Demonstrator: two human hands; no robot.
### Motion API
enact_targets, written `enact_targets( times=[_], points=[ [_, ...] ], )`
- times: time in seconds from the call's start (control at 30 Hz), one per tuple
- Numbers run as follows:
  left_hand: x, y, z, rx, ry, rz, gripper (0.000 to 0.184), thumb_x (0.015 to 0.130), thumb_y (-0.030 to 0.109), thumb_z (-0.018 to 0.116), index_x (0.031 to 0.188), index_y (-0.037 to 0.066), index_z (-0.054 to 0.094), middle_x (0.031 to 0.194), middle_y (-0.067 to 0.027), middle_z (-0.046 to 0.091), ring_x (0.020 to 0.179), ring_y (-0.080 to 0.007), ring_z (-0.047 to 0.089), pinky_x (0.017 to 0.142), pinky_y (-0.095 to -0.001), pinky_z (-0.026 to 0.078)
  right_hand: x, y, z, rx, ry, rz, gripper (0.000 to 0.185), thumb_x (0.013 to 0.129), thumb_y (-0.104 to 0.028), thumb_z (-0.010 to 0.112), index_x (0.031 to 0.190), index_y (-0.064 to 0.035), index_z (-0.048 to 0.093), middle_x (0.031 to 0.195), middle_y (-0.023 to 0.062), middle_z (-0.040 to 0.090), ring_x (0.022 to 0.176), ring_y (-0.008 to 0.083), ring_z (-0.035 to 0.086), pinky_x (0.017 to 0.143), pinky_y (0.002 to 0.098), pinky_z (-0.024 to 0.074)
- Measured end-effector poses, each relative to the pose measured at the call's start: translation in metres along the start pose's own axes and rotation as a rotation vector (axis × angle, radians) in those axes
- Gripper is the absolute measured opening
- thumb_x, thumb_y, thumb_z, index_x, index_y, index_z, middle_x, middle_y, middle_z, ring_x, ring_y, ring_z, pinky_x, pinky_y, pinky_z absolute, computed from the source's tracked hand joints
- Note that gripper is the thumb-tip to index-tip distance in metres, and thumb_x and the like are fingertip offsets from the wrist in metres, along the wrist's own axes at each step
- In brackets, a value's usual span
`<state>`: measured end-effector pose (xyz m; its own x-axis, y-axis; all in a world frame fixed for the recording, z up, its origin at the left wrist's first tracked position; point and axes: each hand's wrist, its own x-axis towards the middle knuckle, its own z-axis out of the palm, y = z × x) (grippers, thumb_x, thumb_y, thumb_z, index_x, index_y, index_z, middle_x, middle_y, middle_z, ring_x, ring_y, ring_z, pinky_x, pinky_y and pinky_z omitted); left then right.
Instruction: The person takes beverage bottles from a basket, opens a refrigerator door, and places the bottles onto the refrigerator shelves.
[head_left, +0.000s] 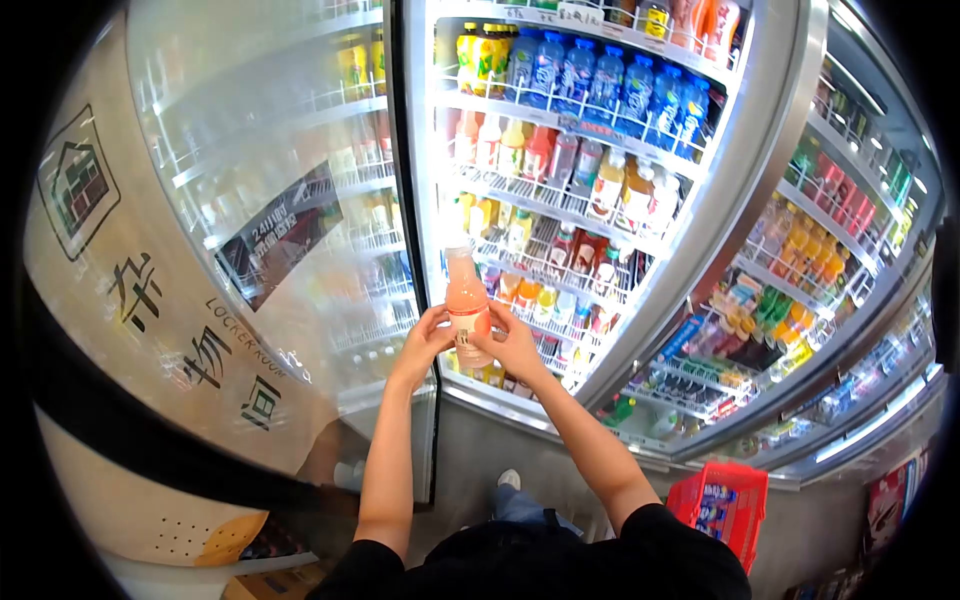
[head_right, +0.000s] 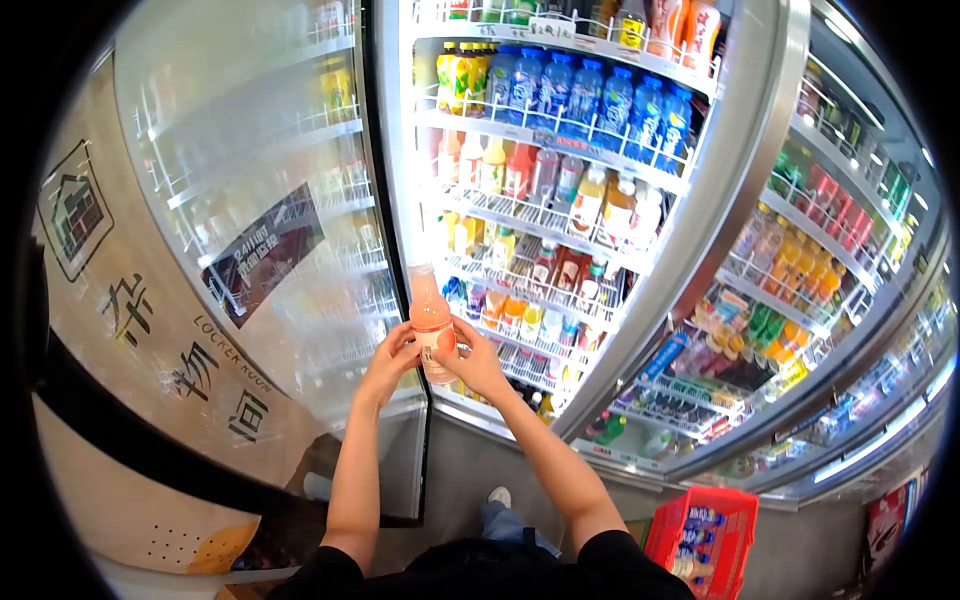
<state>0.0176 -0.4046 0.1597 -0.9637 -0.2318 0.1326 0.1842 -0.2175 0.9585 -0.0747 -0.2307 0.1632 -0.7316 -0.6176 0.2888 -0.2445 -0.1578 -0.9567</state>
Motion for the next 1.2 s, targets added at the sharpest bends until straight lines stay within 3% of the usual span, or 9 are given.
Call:
enact_targets(
  times=[0.27, 0.43, 0.53, 0.67, 0.77, 1.0, 1.2],
  points=[
    [0.105, 0.001, 0.0, 0.184, -0.077, 0.062, 0.05, 0.094, 0.015, 0.066, 0.139, 0.001, 0.046, 0.126, -0.012, 0.058, 0.106, -0.0175, 0.062, 0.093, -0.0316, 0.051, 0.081, 0.014, -0.052, 0.038, -0.032, 0.018, 0.079, 0.083, -0.015, 0.079, 0.148, 0.0003, 0.037, 0.135, 0.0171, 0.057, 0.126, 0.0242, 0.054, 0.102, 0.0383, 0.0474],
    [0.147, 0.006, 0.002, 0.182, -0.047, -0.06, 0.059, 0.091, 0.018, 0.071, 0.141, 0.002, 0.043, 0.12, -0.0162, 0.061, 0.101, -0.0156, 0.063, 0.089, -0.0299, 0.051, 0.123, 0.028, -0.075, 0.01, -0.054, 0.024, 0.076, 0.084, -0.011, 0.077, 0.147, 0.0019, 0.036, 0.14, 0.0177, 0.053, 0.13, 0.0236, 0.051, 0.106, 0.0373, 0.0444],
    [0.172, 0.001, -0.007, 0.329, -0.035, -0.046, 0.051, 0.095, 0.015, 0.066, 0.139, 0.004, 0.044, 0.125, -0.0152, 0.061, 0.11, -0.0198, 0.063, 0.095, -0.0338, 0.053, 0.146, 0.041, -0.084, 0.041, -0.11, 0.019, 0.078, 0.084, -0.012, 0.077, 0.148, 0.0018, 0.035, 0.141, 0.0175, 0.052, 0.13, 0.0235, 0.051, 0.107, 0.0372, 0.0436],
    [0.197, -0.005, -0.011, 0.248, 0.012, -0.001, 0.055, 0.094, 0.013, 0.066, 0.142, 0.003, 0.042, 0.128, -0.0169, 0.059, 0.11, -0.0198, 0.062, 0.096, -0.0341, 0.053, 0.182, 0.068, -0.087, 0.004, -0.097, -0.058, 0.081, 0.085, -0.015, 0.077, 0.151, 0.0, 0.033, 0.14, 0.0171, 0.054, 0.127, 0.0217, 0.054, 0.103, 0.0361, 0.0456],
    [0.225, -0.009, -0.017, 0.239, 0.037, 0.047, 0.057, 0.094, 0.013, 0.066, 0.144, 0.002, 0.041, 0.128, -0.0169, 0.059, 0.107, -0.019, 0.062, 0.093, -0.0327, 0.052, 0.21, 0.061, -0.092, -0.277, -0.067, -0.079, 0.081, 0.087, -0.022, 0.076, 0.152, -0.0018, 0.033, 0.136, 0.0154, 0.059, 0.119, 0.0196, 0.059, 0.095, 0.0337, 0.0494],
    [0.298, 0.013, -0.035, 0.312, 0.073, 0.134, 0.057, 0.092, 0.012, 0.066, 0.144, 0.003, 0.044, 0.122, -0.0143, 0.062, 0.107, -0.0177, 0.06, 0.093, -0.0317, 0.048, 0.287, 0.053, -0.097, -0.191, -0.044, -0.131, 0.081, 0.086, -0.022, 0.077, 0.151, -0.0025, 0.033, 0.13, 0.0147, 0.061, 0.115, 0.0192, 0.06, 0.095, 0.0353, 0.0496],
    [0.363, 0.008, -0.058, 0.183, 0.171, 0.282, 0.047, 0.097, 0.016, 0.061, 0.138, -0.001, 0.045, 0.128, -0.0147, 0.06, 0.114, -0.0184, 0.059, 0.096, -0.0313, 0.048, 0.356, 0.047, -0.095, -0.276, 0.036, -0.243, 0.079, 0.08, -0.028, 0.081, 0.145, 0.0011, 0.044, 0.125, 0.0187, 0.063, 0.112, 0.0231, 0.064, 0.087, 0.0352, 0.0554]
  ],
)
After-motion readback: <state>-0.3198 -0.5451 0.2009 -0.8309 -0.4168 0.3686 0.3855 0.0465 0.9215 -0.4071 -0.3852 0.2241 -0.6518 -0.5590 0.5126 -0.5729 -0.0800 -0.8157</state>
